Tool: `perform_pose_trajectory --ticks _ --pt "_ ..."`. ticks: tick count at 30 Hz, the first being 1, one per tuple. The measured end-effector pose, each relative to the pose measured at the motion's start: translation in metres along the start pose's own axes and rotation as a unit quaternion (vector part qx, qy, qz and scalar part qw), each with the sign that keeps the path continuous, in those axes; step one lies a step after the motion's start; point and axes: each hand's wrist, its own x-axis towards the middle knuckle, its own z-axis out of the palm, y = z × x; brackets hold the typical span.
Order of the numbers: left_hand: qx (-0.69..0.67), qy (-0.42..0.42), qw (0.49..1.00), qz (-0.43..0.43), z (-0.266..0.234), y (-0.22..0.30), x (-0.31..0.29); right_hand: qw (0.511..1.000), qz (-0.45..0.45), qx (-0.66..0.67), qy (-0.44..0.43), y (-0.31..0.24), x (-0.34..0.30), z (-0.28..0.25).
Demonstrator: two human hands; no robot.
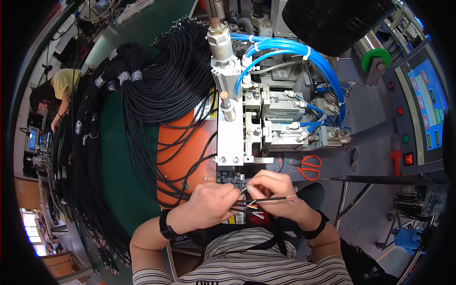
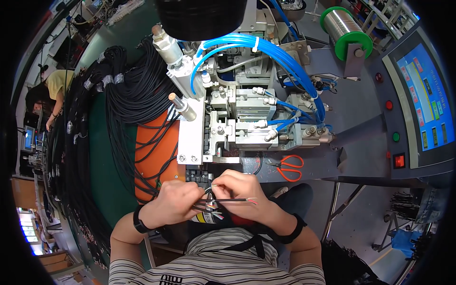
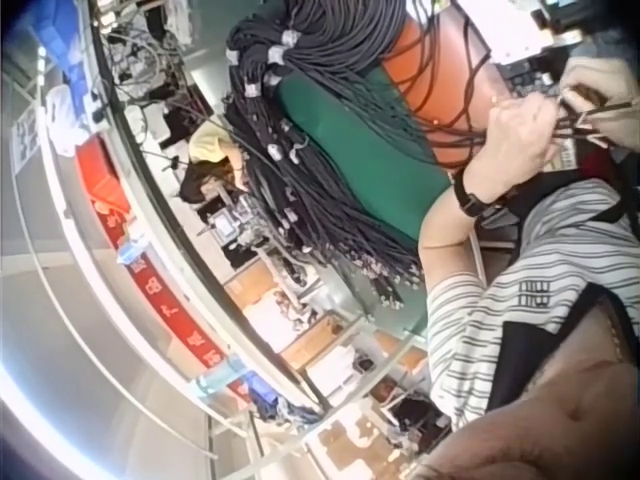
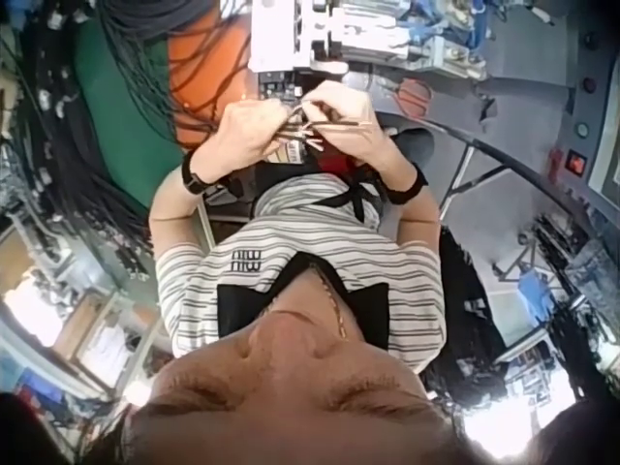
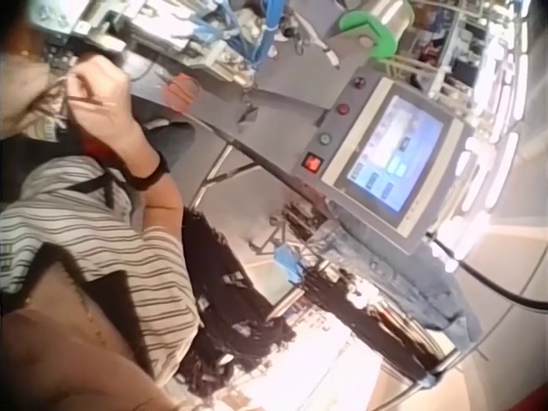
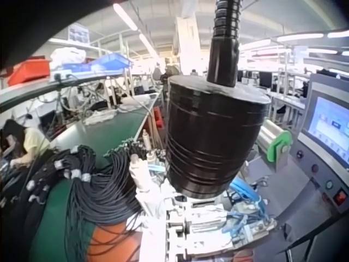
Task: The person picks up a bundle of wires, separates the individual colored wires by hand, and inserts them one by one into a machine. After each wire is processed, the person removes the bundle and places it on the table.
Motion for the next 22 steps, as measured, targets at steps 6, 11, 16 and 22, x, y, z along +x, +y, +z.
perform_pose_trajectory --ticks 6,11,16,22 --pt "0.193 0.027 0.981 -0.017 0.000 0.005 -0.003 0.925 -0.090 -0.364 0.064 -0.005 0.009 0.014" --pt "0.173 0.029 0.984 -0.029 0.002 -0.003 -0.005 0.933 -0.072 -0.346 0.064 0.001 0.008 0.016" --pt "0.158 -0.013 0.987 -0.034 -0.003 -0.002 -0.003 0.929 -0.067 -0.356 0.074 0.003 0.010 0.017" --pt "0.223 -0.086 0.971 -0.009 -0.008 0.005 0.001 0.918 -0.059 -0.389 0.042 -0.004 0.008 0.017"
